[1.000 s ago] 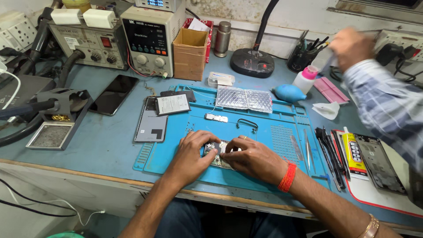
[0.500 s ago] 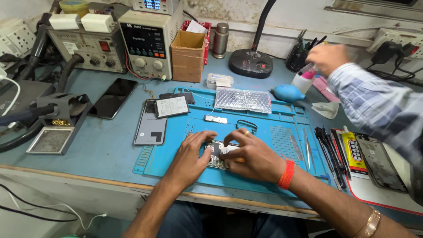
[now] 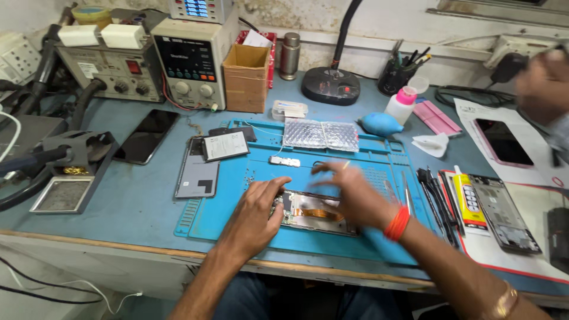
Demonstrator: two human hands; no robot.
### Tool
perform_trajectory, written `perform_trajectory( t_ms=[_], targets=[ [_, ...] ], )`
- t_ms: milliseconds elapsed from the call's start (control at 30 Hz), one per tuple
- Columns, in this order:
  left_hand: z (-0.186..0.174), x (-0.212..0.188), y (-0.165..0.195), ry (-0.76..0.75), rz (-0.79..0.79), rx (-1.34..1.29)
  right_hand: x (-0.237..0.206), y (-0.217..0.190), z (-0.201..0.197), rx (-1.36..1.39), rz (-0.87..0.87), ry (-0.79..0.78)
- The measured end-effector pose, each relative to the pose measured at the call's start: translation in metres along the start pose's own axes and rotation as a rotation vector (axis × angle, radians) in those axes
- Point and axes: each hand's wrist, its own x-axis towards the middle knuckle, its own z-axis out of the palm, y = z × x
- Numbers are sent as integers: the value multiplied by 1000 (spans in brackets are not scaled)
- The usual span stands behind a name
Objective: The person repairs a disassembled smartphone on a blue silicone mat. They connect an orange flex cable to the phone's motherboard, handle a battery, position the screen assembly over the body, and press along its edges to seat it while using tweezers and a spudger on small components.
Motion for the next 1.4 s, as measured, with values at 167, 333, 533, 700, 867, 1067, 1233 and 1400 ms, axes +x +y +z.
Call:
perform_trajectory(
  t_ms=[167, 333, 533, 700, 867, 1067, 1233, 1400],
  targets=[
    [0, 1, 3, 10, 24, 0, -8, 44, -15, -108, 171, 29],
    [2, -2, 1, -24, -49, -34, -13, 63, -3, -180, 130, -16],
    [-2, 1, 1, 20, 12, -14, -15, 57, -8, 438, 518, 26],
    [11, 19, 22, 208, 90, -233, -21, 37, -13, 958, 592, -69],
    [36, 53, 31, -18, -80, -543, -29, 32, -18, 973, 431, -93],
    [57, 70, 14, -131, -146, -657, -51, 39, -26, 1022, 629, -113],
    [70, 67, 18, -145, -178, -425, -56, 37, -24, 953, 672, -60],
    [76, 65, 27, -75, -158, -391, -51, 26, -27, 974, 711, -20]
  ],
)
